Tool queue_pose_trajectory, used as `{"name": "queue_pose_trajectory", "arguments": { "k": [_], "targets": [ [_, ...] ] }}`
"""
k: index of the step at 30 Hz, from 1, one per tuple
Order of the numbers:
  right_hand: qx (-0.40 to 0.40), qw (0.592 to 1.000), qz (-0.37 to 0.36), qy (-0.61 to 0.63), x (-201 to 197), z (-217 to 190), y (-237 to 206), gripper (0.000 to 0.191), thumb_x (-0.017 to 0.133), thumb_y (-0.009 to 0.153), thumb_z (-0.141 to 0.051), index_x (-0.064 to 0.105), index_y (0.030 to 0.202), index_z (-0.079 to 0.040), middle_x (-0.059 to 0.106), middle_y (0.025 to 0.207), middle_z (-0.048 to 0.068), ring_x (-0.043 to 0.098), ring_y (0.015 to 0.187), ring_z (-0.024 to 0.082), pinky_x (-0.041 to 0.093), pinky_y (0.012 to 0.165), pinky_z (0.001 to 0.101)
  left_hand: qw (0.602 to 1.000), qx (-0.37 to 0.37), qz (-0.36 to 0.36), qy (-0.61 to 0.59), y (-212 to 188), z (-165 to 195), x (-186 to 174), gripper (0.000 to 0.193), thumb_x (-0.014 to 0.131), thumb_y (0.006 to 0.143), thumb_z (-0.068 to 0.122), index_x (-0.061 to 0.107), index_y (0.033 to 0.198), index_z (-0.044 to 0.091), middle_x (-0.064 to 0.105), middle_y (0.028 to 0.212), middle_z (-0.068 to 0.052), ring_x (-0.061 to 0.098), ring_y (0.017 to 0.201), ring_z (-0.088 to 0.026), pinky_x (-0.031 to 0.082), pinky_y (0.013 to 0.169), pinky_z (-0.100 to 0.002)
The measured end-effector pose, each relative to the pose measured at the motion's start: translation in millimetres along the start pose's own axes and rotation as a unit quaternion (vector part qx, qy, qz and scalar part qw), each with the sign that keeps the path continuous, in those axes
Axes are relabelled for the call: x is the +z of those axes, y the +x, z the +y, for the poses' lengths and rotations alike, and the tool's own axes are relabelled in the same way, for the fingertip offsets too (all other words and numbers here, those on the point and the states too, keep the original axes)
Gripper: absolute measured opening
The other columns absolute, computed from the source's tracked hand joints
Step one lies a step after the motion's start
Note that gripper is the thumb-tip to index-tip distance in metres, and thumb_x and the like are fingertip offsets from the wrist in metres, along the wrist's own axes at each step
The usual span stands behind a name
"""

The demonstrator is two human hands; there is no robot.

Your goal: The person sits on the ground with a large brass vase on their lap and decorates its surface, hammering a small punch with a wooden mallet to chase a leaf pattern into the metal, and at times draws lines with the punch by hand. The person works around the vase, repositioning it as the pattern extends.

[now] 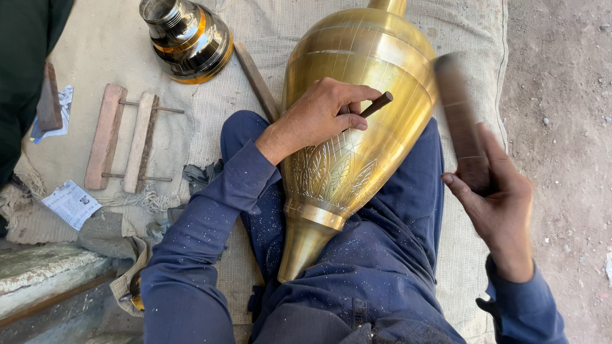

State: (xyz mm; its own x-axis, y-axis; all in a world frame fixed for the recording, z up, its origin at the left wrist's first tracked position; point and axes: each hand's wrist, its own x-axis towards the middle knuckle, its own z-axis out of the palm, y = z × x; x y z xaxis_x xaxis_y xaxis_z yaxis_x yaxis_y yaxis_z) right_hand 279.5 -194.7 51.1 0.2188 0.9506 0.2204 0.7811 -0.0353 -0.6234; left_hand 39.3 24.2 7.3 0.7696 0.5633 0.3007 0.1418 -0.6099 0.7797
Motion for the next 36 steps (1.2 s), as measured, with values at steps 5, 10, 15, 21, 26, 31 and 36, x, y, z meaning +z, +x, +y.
{"name": "queue_pose_trajectory", "arguments": {
  "k": [5,10,15,21,26,31,36],
  "targets": [
    [-0.04,0.999,-0.01,0.007,3,1,0,0.079,0.085,0.076,-0.009,0.053,0.148,0.003,0.071,0.123,0.02,0.069,0.105,0.022,0.057,0.09,0.0372,1.0,0.006,0.007,-0.021,-3,0,0,0.048,0.086,0.083,0.014,0.07,0.128,0.014,0.076,0.077,-0.003,0.073,0.068,-0.012,0.059,0.068,-0.031],
    [0.009,0.998,-0.004,0.056,5,2,0,0.073,0.083,0.083,-0.009,0.053,0.148,0.001,0.07,0.117,0.016,0.069,0.101,0.018,0.057,0.087,0.0343,0.999,0.029,0.01,-0.021,-4,-1,0,0.047,0.084,0.086,0.011,0.069,0.131,0.014,0.077,0.081,-0.003,0.074,0.072,-0.011,0.059,0.07,-0.03],
    [0.057,0.996,-0.007,0.066,9,8,1,0.064,0.085,0.09,-0.011,0.056,0.147,-0.004,0.073,0.109,0.015,0.072,0.097,0.017,0.06,0.088,0.0341,1.0,0.009,0.005,-0.022,-5,1,-2,0.048,0.086,0.083,0.014,0.07,0.129,0.014,0.076,0.079,-0.003,0.074,0.07,-0.012,0.059,0.069,-0.032],
    [0.037,0.996,-0.017,0.084,11,11,-1,0.078,0.083,0.088,-0.012,0.05,0.158,-0.008,0.072,0.114,0.013,0.072,0.097,0.02,0.06,0.086,0.0342,0.999,0.032,0.014,-0.028,-8,2,-3,0.049,0.085,0.085,0.012,0.069,0.131,0.013,0.076,0.083,-0.004,0.074,0.073,-0.012,0.059,0.071,-0.032],
    [0.053,0.981,-0.037,0.182,14,11,-1,0.083,0.081,0.09,-0.012,0.045,0.164,-0.009,0.069,0.124,0.018,0.066,0.106,0.016,0.057,0.096,0.0325,0.999,0.027,0.012,-0.032,-11,-2,-4,0.048,0.085,0.084,0.011,0.07,0.13,0.014,0.075,0.08,-0.005,0.073,0.071,-0.013,0.058,0.068,-0.033],
    [-0.004,0.996,-0.034,0.077,13,12,-3,0.084,0.083,0.087,-0.012,0.045,0.162,-0.007,0.07,0.131,0.018,0.067,0.109,0.014,0.057,0.094,0.0306,0.999,0.028,0.015,-0.035,-13,-6,-1,0.048,0.086,0.084,0.013,0.07,0.129,0.014,0.076,0.081,-0.004,0.072,0.07,-0.012,0.06,0.067,-0.031],
    [0.051,0.998,-0.047,0.012,12,13,-1,0.086,0.085,0.086,-0.013,0.045,0.162,-0.007,0.074,0.112,0.016,0.069,0.095,0.015,0.056,0.086,0.0311,0.999,0.034,0.012,-0.034,-15,-7,1,0.05,0.084,0.085,0.011,0.07,0.132,0.014,0.076,0.082,-0.004,0.074,0.072,-0.011,0.06,0.07,-0.03]
  ]
}}
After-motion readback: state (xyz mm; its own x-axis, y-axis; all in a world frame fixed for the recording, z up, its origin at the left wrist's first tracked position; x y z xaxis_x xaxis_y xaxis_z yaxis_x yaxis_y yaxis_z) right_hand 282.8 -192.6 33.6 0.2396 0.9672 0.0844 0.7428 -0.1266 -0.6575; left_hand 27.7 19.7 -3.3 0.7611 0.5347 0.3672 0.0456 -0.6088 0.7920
